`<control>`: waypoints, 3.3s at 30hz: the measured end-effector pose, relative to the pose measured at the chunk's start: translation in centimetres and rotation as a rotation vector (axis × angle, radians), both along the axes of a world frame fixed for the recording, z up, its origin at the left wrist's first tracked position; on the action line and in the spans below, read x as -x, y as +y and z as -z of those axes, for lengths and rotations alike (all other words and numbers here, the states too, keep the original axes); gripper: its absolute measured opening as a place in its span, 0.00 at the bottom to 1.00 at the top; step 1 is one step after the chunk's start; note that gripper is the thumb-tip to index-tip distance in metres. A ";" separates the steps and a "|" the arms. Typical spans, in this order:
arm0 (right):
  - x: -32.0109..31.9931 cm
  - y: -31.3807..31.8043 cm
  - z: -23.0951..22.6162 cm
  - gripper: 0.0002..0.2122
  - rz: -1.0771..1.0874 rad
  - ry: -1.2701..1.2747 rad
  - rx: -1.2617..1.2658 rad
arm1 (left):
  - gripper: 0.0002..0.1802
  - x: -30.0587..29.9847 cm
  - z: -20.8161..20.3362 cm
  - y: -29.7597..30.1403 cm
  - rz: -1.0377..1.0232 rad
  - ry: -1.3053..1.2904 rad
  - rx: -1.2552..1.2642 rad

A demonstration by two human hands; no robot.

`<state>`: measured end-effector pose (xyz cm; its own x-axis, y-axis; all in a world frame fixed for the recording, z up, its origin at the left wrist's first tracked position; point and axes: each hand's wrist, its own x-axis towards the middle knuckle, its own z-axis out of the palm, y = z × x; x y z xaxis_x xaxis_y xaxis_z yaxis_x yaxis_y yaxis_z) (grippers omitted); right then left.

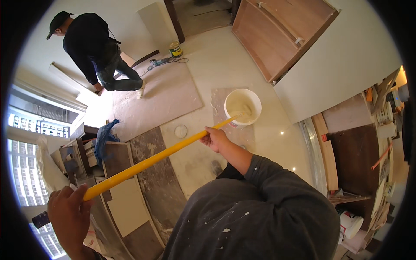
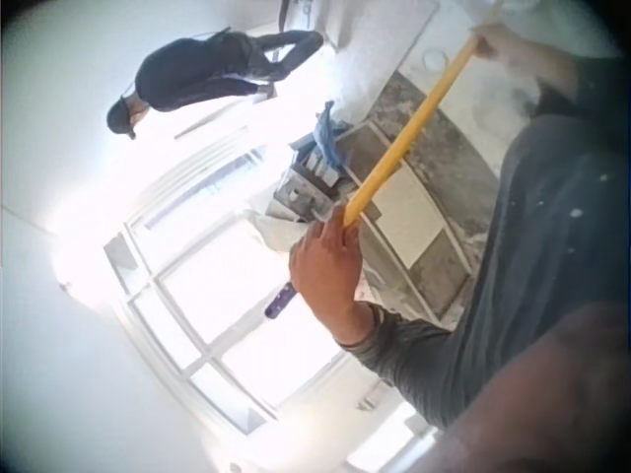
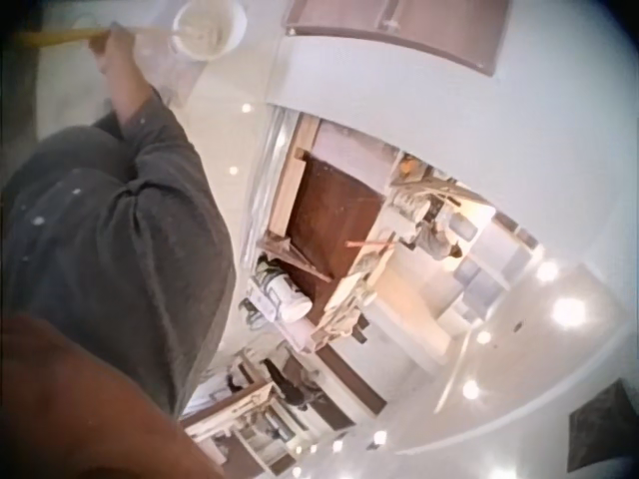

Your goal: Painting a ceiling using a paint roller on an extension pole.

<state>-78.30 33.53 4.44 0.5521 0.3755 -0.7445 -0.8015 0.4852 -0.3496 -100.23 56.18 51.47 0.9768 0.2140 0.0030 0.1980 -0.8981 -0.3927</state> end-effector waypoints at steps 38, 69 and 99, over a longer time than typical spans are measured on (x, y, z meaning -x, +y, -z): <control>23.7 -16.6 -1.5 0.07 -0.628 0.051 -0.032 | 0.19 39.7 2.5 -26.5 -0.760 -0.115 0.236; 42.6 -18.3 5.4 0.09 -0.582 -0.091 0.341 | 0.16 67.6 20.8 -34.3 -0.762 -0.247 0.475; 36.1 -17.9 5.3 0.05 -0.612 -0.096 0.232 | 0.17 59.6 17.1 -34.1 -0.780 -0.224 0.431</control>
<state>-114.40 15.60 -0.86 0.3579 0.4781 -0.8021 -0.8687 -0.1445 -0.4737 -159.84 22.09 34.33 0.5410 0.8390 -0.0580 0.8407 -0.5375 0.0658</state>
